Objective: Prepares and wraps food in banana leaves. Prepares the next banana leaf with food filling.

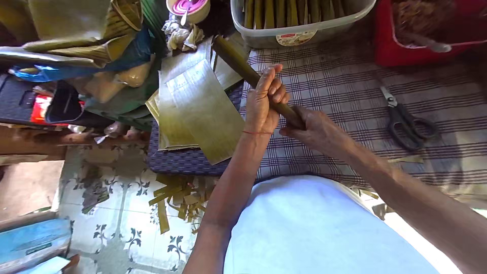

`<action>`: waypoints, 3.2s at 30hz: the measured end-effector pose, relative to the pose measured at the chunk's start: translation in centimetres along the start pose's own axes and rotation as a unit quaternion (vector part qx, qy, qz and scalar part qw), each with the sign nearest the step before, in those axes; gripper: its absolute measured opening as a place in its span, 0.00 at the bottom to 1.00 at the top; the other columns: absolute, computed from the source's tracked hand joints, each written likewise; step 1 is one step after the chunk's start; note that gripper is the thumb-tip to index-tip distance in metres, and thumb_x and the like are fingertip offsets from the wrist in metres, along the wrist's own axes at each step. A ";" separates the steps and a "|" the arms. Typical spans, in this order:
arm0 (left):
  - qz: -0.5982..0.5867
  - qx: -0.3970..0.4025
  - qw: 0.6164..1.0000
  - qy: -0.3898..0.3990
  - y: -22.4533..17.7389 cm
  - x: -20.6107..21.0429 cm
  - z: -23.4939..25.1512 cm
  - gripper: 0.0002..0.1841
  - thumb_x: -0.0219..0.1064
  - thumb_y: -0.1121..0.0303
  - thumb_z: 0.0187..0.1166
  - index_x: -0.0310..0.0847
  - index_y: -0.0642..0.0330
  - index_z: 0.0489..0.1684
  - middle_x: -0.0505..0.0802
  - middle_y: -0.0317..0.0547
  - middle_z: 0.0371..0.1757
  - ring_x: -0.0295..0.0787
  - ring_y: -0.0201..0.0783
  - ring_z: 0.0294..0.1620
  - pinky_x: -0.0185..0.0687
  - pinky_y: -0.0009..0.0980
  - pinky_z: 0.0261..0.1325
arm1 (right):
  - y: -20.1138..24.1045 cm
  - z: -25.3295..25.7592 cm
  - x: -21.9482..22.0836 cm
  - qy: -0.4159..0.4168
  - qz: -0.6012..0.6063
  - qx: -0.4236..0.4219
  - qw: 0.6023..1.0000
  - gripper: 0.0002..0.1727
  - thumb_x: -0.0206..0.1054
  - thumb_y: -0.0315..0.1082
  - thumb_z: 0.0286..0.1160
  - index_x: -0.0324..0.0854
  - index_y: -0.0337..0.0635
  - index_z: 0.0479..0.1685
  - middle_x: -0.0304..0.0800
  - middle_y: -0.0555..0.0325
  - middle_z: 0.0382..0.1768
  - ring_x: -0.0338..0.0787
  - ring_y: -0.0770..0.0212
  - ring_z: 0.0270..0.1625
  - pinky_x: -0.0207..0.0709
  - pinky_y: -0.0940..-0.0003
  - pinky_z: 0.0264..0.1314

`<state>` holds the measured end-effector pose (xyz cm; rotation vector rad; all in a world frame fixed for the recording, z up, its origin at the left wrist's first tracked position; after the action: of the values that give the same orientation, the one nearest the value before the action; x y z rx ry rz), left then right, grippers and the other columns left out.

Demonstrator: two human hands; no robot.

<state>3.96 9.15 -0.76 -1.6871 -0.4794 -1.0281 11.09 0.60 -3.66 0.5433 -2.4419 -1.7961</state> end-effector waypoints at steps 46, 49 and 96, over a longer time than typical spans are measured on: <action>0.103 -0.032 0.990 -0.093 3.3 0.2 -2.5 0.12 0.49 0.65 0.94 0.74 0.56 0.64 0.86 0.37 0.35 0.86 0.28 0.33 0.85 0.24 0.44 | 0.2 -3.0 -4.3 -0.218 -0.256 -0.095 0.937 0.13 0.71 0.40 0.79 0.84 0.40 0.52 0.85 0.52 0.33 0.84 0.57 0.30 0.79 0.54 0.34; 0.139 -0.052 0.988 -0.028 2.9 0.6 -3.1 0.22 0.40 0.54 0.96 0.74 0.55 0.70 0.93 0.45 0.59 0.93 0.34 0.56 0.85 0.29 0.63 | -0.9 -3.0 -5.2 -0.154 -0.145 -0.065 0.975 0.15 0.67 0.47 0.82 0.84 0.48 0.55 0.86 0.63 0.31 0.85 0.70 0.28 0.81 0.72 0.32; 0.443 0.230 0.861 0.098 -0.5 1.1 -2.3 0.22 0.48 0.59 0.95 0.82 0.69 0.61 0.92 0.57 0.65 0.89 0.53 0.71 0.79 0.46 0.79 | 0.7 -4.7 -8.1 0.020 -0.059 0.008 0.998 0.16 0.55 0.42 0.90 0.86 0.45 0.39 0.81 0.65 0.19 0.76 0.73 0.15 0.67 0.83 0.15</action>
<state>3.26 7.03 0.58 -1.1324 0.1964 -0.3399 19.72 -0.97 -0.22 0.7311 -2.4482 -1.7886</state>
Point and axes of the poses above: each hand's wrist, its own z-axis towards the middle knuckle, its own x-axis out of the palm, y = z × x, the point moved 10 cm from there along z, towards the middle knuckle
